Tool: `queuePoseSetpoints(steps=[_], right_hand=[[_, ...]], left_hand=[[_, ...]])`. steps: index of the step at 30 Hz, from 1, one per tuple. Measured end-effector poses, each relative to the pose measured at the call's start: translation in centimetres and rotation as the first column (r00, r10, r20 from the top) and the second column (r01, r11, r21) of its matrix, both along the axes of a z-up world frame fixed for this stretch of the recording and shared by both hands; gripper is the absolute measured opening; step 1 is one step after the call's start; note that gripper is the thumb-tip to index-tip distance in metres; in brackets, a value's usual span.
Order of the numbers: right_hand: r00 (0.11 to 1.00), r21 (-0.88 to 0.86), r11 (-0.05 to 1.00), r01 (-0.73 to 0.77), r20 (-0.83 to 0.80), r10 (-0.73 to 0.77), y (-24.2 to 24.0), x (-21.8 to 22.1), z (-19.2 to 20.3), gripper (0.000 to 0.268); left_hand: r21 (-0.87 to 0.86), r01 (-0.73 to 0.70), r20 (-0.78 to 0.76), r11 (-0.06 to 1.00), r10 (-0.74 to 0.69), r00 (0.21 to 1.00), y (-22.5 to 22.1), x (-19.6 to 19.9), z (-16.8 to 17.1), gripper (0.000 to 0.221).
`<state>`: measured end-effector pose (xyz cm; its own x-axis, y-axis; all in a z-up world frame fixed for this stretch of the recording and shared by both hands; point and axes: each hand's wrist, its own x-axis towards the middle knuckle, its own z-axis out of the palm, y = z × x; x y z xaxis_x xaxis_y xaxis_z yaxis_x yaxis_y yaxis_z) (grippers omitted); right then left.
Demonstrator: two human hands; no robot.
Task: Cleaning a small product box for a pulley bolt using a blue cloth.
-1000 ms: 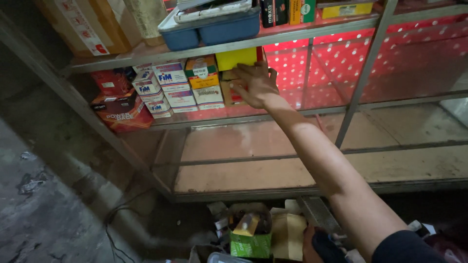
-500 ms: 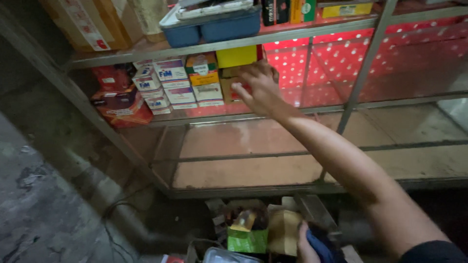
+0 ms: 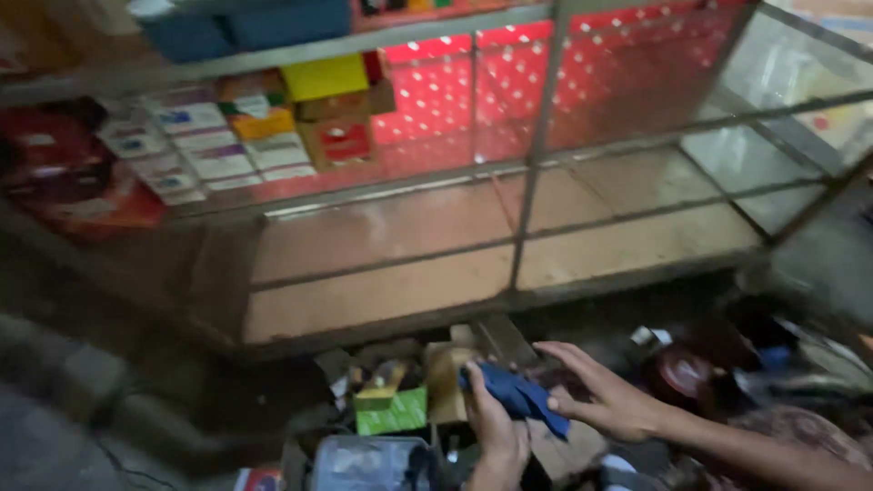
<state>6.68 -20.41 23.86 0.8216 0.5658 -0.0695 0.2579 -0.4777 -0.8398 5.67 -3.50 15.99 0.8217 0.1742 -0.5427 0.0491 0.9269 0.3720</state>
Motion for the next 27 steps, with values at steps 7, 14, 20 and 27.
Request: queuePoseSetpoints(steps=[7,14,20,27], right_hand=[[0.977,0.269,0.950,0.156,-0.186,-0.108,-5.1,-1.9,-4.9,0.095],[0.743,0.318,0.783,0.534,-0.619,-0.255,-8.3,2.6,-6.8,0.059],[0.706,0.416,0.706,0.573,-0.689,-0.167,-8.3,3.0,-5.4,0.048],[0.765,0.457,0.703,0.545,-0.614,-0.194,-8.4,2.3,-6.0,0.037]], left_hand=[[0.140,0.104,0.320,0.985,-0.144,0.936,-8.0,-0.2,-2.6,0.053],[0.352,0.164,0.395,0.922,-0.305,0.867,-9.8,2.0,-2.3,0.058],[0.735,0.144,0.260,0.662,-0.471,0.843,-6.5,3.5,-2.1,0.033],[0.936,-0.226,0.347,0.270,-0.605,0.716,-4.8,3.2,5.1,0.039]])
